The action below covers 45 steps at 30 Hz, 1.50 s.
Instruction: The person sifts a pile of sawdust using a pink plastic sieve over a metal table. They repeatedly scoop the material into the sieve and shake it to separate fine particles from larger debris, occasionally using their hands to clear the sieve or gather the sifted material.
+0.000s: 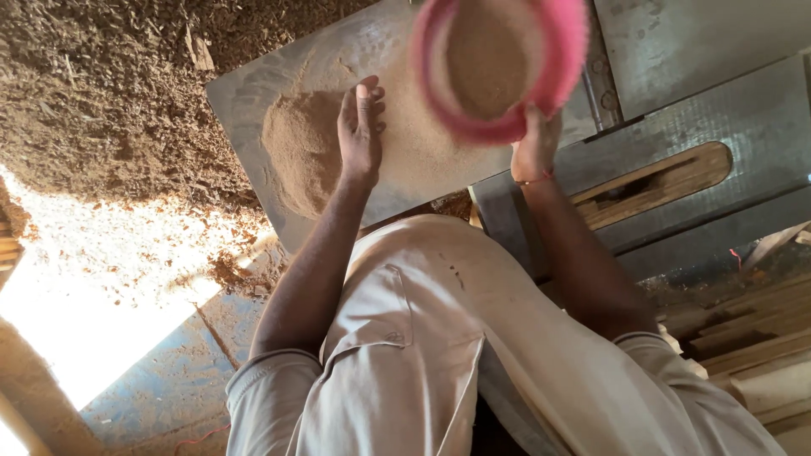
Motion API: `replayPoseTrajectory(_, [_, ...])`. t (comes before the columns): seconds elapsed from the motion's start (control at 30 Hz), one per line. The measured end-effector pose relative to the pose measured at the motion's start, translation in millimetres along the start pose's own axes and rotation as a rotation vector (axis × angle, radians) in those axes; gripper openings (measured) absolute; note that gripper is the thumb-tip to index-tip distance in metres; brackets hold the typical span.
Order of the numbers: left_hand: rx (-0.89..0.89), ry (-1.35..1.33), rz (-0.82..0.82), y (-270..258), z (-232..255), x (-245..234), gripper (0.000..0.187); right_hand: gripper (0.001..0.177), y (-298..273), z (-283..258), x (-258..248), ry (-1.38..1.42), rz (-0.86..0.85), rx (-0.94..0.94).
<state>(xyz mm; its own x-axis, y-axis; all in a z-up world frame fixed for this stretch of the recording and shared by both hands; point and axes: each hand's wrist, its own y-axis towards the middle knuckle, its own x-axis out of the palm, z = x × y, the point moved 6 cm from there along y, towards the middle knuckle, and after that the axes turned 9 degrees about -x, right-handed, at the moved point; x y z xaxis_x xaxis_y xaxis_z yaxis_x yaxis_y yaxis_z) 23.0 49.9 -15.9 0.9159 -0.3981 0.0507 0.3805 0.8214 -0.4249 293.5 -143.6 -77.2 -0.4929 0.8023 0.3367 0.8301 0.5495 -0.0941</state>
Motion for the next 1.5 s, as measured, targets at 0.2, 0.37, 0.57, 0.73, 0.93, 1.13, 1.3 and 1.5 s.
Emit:
replayPoseTrajectory(0.2, [-0.001,0.016,0.009,0,-3,5,0.071,0.058,-4,-11,-5,0.073,0.201,0.066])
replayPoseTrajectory(0.37, [-0.001,-0.038,0.013,0,-5,5,0.067,0.043,-2,-17,3,0.039,-0.037,-0.068])
replayPoseTrajectory(0.57, [0.004,-0.056,0.026,3,-4,3,0.066,0.046,1,-18,7,-0.013,-0.088,-0.07])
replayPoseTrajectory(0.73, [0.006,-0.063,0.023,0,-6,1,0.068,0.048,-8,-21,14,0.034,-0.061,-0.03])
replayPoseTrajectory(0.93, [-0.018,-0.02,0.029,-1,-7,5,0.066,0.05,-6,-11,5,0.08,0.009,0.014])
replayPoseTrajectory(1.13, [-0.009,-0.042,-0.001,-1,-7,12,0.062,0.059,-4,-4,4,0.045,-0.06,-0.019])
replayPoseTrajectory(1.3, [-0.007,-0.144,-0.066,-6,3,17,0.066,0.062,-8,-15,14,-0.046,-0.096,-0.08])
replayPoseTrajectory(1.5, [-0.083,-0.074,-0.231,-15,3,39,0.08,0.079,-29,-34,51,0.024,-0.229,-0.029])
